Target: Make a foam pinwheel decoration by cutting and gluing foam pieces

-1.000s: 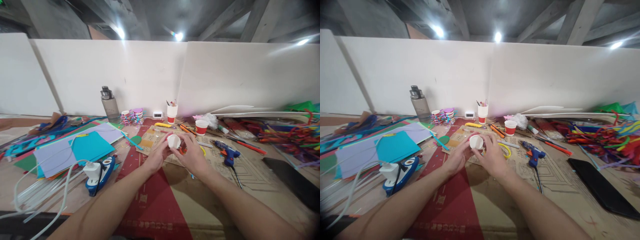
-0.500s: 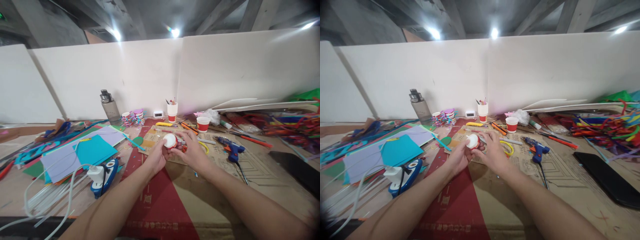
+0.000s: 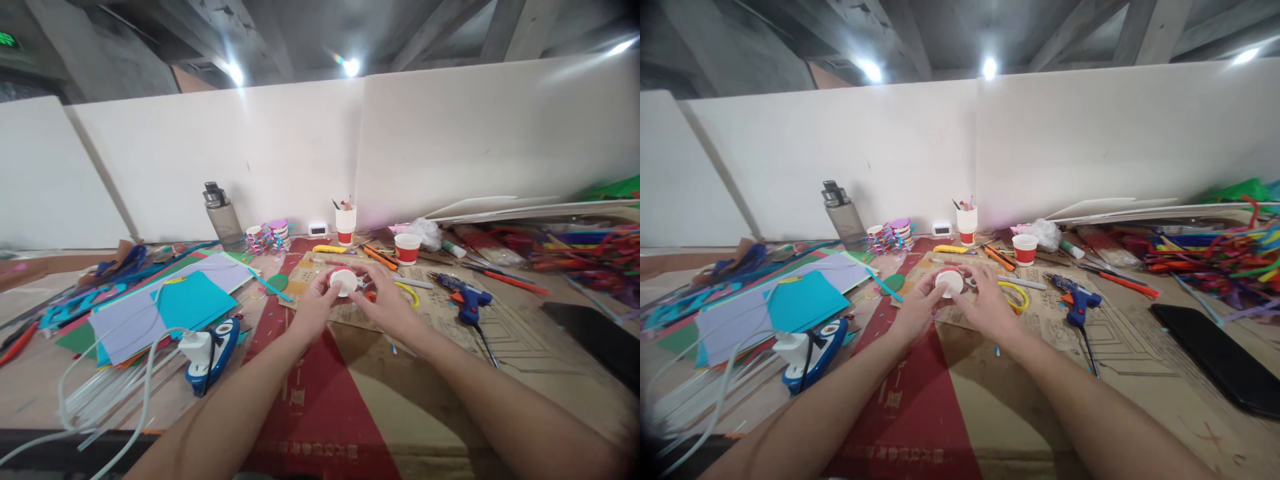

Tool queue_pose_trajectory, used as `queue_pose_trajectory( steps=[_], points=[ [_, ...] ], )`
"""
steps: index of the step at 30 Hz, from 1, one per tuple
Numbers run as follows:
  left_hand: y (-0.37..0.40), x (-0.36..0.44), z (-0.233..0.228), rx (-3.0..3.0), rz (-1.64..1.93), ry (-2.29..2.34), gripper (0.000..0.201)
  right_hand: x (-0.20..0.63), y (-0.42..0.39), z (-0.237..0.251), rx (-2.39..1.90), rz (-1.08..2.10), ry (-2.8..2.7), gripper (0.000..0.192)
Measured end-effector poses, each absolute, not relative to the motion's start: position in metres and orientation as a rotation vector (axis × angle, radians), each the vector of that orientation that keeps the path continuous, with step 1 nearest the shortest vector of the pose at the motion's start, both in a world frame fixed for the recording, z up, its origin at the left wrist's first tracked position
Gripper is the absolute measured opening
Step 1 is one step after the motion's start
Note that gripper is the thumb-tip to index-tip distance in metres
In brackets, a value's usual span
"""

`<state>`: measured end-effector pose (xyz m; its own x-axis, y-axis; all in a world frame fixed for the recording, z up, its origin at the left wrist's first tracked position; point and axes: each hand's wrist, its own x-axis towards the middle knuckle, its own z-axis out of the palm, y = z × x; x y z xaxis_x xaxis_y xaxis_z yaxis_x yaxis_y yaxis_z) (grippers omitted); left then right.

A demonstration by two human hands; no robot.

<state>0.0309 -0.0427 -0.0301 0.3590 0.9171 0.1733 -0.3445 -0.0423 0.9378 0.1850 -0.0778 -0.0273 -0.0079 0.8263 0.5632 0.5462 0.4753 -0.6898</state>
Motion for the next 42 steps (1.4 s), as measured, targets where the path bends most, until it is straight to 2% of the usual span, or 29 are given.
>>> queue_pose_trajectory(
  steps=[4, 6, 9, 15, 22, 27, 34, 42],
  points=[
    [-0.043, 0.030, -0.032, 1.556, 1.182, 0.736, 0.024, 0.189, -0.075, -0.026, -1.198, 0.378, -1.635, 0.019],
    [-0.044, 0.029, -0.031, 1.625, 1.211, 0.777, 0.024, 0.191, -0.075, -0.025, -1.192, 0.383, -1.622, 0.016],
    [-0.045, 0.029, -0.027, 1.554, 1.213, 0.763, 0.026, 0.191, -0.075, -0.023, -1.175, 0.445, -1.577, 0.017],
    [-0.046, 0.029, -0.023, 1.463, 1.135, 0.727, 0.019, 0.189, -0.072, -0.027, -1.177, 0.637, -1.424, 0.021],
    [-0.042, 0.031, -0.027, 1.124, 1.034, 0.668, 0.039, 0.193, -0.069, -0.024, -1.169, 0.827, -1.417, 0.032],
    [-0.038, 0.026, -0.022, 0.978, 1.139, 0.725, 0.039, 0.211, -0.068, -0.009, -1.268, 0.649, -1.334, 0.032],
    [-0.027, 0.015, -0.008, 0.828, 1.245, 0.764, 0.034, 0.238, -0.053, -0.016, -1.354, 0.488, -1.286, 0.027],
    [-0.009, -0.013, 0.022, 0.602, 1.582, 0.734, 0.028, 0.219, -0.064, -0.016, -1.424, 0.239, -1.663, 0.018]
  ],
)
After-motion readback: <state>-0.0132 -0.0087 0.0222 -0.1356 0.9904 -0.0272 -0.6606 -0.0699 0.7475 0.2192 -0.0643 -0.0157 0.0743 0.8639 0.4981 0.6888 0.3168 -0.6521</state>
